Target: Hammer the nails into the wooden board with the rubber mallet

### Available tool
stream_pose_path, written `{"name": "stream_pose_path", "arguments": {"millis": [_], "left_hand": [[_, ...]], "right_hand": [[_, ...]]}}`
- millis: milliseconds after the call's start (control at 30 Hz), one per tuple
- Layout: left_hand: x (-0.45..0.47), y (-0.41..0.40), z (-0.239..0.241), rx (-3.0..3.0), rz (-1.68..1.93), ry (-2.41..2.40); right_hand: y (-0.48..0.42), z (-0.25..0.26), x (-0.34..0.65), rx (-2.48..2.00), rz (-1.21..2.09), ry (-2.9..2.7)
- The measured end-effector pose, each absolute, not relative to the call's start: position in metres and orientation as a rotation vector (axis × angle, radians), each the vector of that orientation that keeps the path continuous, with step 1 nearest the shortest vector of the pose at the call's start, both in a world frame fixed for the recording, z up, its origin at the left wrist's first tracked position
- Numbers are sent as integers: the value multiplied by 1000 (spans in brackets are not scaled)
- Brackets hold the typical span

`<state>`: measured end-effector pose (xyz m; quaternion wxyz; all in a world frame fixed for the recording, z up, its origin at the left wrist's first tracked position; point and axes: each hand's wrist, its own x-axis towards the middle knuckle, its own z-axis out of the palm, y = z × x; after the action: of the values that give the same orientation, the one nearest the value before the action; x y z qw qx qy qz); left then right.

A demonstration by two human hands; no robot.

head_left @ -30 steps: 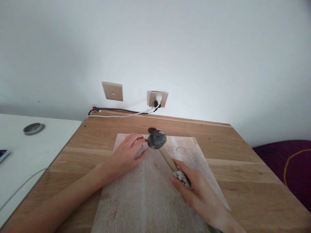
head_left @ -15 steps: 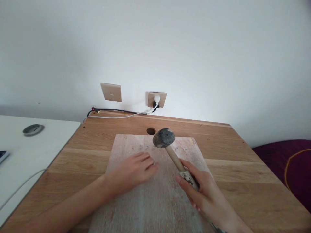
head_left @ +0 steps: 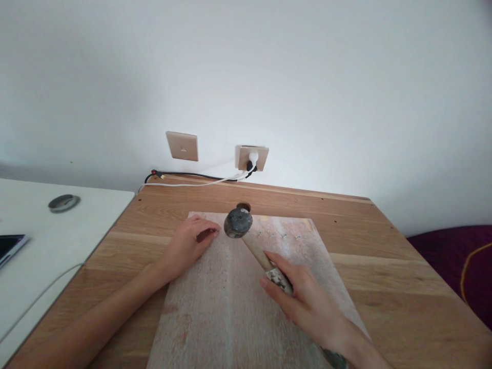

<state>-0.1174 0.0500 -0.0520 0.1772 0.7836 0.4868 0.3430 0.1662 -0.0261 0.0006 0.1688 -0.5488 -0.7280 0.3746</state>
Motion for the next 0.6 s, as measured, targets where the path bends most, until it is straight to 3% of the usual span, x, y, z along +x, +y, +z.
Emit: {"name": "stream_pose_path", "arguments": {"millis": [600], "left_hand": [[-116,49,-53,2007,957,1432]], "right_hand": [[-17,3,141,-1414,1198,-2108]]}}
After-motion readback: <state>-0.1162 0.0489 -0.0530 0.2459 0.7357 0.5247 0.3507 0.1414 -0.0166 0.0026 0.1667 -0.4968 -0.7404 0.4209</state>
